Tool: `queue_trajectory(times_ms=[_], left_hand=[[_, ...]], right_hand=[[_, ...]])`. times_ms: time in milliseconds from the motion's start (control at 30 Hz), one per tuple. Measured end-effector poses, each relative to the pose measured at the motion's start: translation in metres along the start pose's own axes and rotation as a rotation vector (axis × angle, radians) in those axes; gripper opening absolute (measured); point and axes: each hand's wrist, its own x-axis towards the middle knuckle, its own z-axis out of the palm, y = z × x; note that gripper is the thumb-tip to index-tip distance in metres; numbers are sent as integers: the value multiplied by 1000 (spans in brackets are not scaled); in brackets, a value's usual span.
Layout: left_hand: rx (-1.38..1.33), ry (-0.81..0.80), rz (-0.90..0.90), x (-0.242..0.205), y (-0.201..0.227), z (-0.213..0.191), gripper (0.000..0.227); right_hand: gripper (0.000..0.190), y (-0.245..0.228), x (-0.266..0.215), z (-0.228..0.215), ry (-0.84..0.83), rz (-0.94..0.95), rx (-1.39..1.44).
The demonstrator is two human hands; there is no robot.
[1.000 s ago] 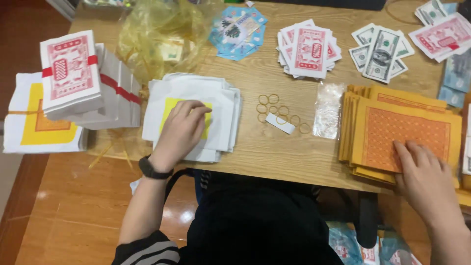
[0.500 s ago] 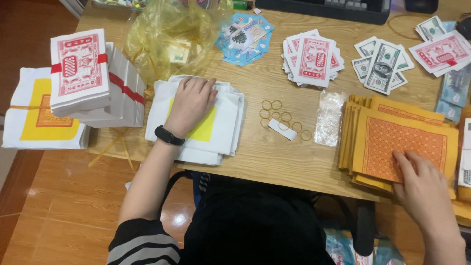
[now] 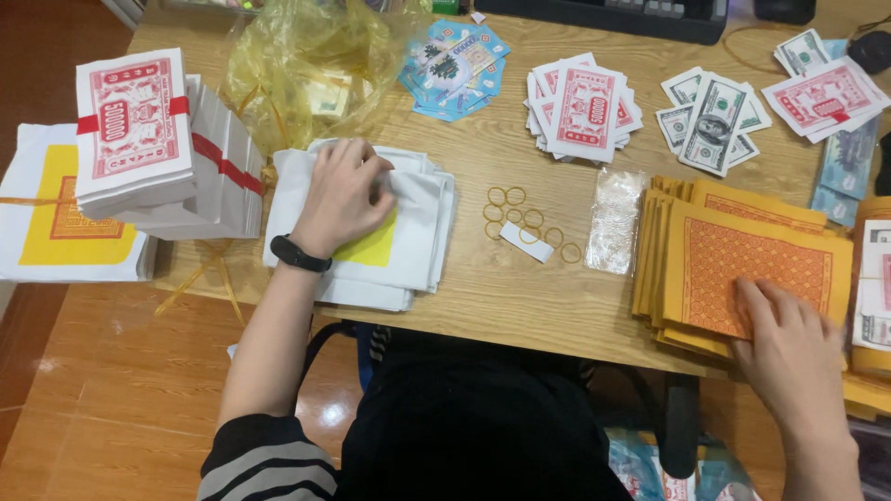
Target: The person prepares joss paper by placing stacks of printed paper and spirit money into white and gold paper sleeves, then folding and securing the bundles with rubber bands.
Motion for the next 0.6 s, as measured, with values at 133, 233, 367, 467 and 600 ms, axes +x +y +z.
queue_trajectory(times_ms=[133, 233, 367, 467, 600], left_hand=[[-32, -30, 31, 7, 5, -35, 17], [-68, -106, 19, 14, 15, -69, 11], [-396, -120, 28, 26, 42, -120, 11], [-671, -25, 93, 40, 74, -136, 9], [-1195, 78, -82, 55, 116, -94, 10]], right_hand=[[65, 6, 0, -2, 234, -29, -244], [73, 20, 6, -15, 337, 8, -192], [41, 13, 24, -61, 635, -19, 513], [30, 3, 49, -61, 801, 48, 1036], [33, -41, 92, -76, 993, -157, 1654]])
